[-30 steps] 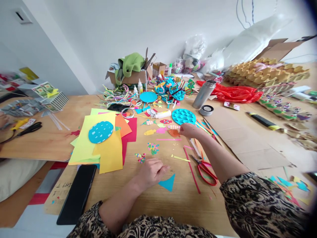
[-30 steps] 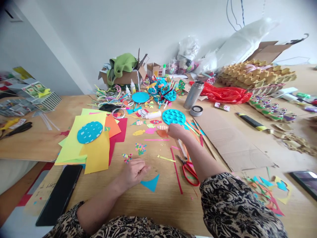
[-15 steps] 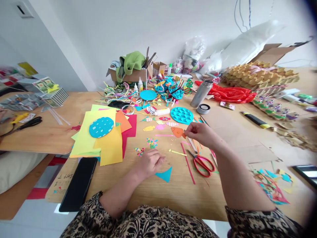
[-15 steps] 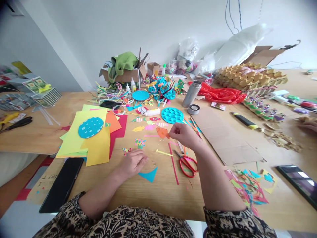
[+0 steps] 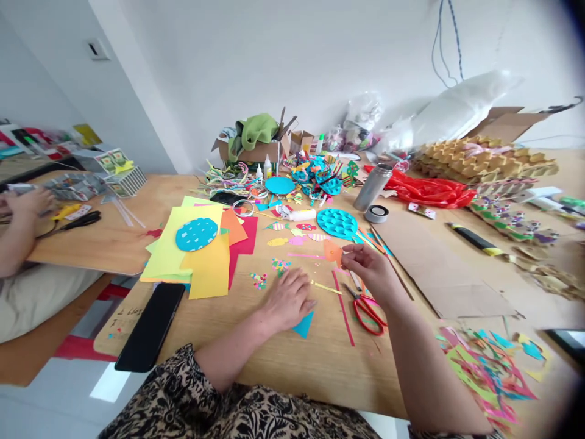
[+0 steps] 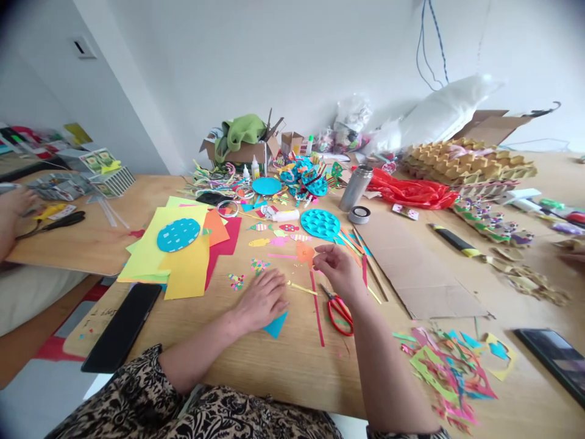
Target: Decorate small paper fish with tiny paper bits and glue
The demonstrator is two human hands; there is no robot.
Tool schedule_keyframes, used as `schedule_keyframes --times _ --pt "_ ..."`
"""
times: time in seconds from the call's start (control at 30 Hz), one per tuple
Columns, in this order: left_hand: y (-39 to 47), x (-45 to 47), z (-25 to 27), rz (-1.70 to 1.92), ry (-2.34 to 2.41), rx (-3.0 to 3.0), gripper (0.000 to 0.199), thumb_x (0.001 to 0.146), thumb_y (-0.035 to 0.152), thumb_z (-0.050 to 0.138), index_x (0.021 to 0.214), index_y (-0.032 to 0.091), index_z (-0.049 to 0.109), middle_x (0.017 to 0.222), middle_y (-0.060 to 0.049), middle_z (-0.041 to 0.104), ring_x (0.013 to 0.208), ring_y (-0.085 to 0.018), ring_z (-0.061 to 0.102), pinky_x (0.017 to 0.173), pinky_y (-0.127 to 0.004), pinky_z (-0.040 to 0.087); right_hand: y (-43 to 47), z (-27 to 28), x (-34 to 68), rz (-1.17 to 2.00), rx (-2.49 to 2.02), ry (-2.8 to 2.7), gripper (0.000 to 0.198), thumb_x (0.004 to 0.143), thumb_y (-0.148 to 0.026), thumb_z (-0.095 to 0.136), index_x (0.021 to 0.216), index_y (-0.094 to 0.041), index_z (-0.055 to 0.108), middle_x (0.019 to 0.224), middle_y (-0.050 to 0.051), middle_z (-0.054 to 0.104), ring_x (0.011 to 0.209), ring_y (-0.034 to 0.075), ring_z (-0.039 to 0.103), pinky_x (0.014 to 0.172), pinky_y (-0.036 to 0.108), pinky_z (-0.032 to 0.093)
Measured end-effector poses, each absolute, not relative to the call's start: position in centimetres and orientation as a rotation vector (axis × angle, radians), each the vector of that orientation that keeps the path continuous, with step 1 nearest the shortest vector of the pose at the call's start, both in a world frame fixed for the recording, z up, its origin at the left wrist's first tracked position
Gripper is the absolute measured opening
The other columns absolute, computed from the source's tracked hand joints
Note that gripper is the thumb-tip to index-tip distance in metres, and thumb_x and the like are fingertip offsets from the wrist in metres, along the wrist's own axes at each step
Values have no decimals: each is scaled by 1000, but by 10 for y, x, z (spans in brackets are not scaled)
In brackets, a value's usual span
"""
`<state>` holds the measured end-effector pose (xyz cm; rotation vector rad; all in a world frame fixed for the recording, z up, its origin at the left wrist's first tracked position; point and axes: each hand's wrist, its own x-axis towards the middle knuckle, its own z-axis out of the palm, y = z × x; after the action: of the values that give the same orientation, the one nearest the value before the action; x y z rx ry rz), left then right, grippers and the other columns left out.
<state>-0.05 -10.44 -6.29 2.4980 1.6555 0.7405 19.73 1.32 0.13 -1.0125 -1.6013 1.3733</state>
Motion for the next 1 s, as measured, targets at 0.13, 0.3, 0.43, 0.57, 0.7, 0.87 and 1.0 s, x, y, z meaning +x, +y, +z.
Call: schedule_keyframes --times 0.13,0.3,0.43,0.57,0.7,0.87,1.0 --pt "-108 -1 -61 944 1635 2413 21 92 27 55 104 16 68 114 -9 68 118 -24 55 107 -43 41 2 -8 197 1578 -1012 -1576 41 68 -45 76 95 -19 58 68 -1 62 65 15 64 69 34 55" --pt "-113 -5 -57 1086 1604 2348 21 94 24 49 89 17 69 102 -7 71 100 -20 63 91 -37 52 -3 -27 187 1703 -1104 -1718 37 68 -41 72 93 -18 58 68 -3 60 63 15 64 71 36 55" --pt "-112 -12 -55 1211 1594 2299 26 95 24 48 80 17 68 90 -7 72 91 -20 65 85 -36 53 12 -23 185 1378 -1186 -1856 30 67 -37 66 90 -19 57 63 -2 62 61 16 62 65 33 51" --pt "-107 -26 -52 1346 1653 2212 30 96 25 47 74 17 65 78 -6 71 77 -18 66 76 -34 53 18 -13 180 1340 -1122 -1894 29 67 -36 63 91 -20 58 65 -1 64 64 17 64 65 32 50" --pt "-104 -46 -43 1497 1779 2031 38 99 28 42 69 17 62 70 -5 67 69 -16 65 69 -30 51 6 -21 165 1354 -1054 -2103 19 72 -33 57 85 -18 62 66 0 63 60 15 59 59 29 46" --pt "-105 -58 -35 1566 1824 1904 40 100 32 39 71 18 62 72 -4 68 70 -15 66 65 -27 51 -10 -37 153 1083 -1006 -2387 19 77 -21 49 78 -20 68 76 2 70 66 17 59 62 29 44" --pt "-105 -54 -36 1542 1765 1941 40 100 33 41 69 18 61 72 -4 69 71 -15 66 68 -28 52 -14 -41 151 950 -970 -2457 24 79 -14 47 80 -21 70 84 4 72 74 18 62 69 31 46"
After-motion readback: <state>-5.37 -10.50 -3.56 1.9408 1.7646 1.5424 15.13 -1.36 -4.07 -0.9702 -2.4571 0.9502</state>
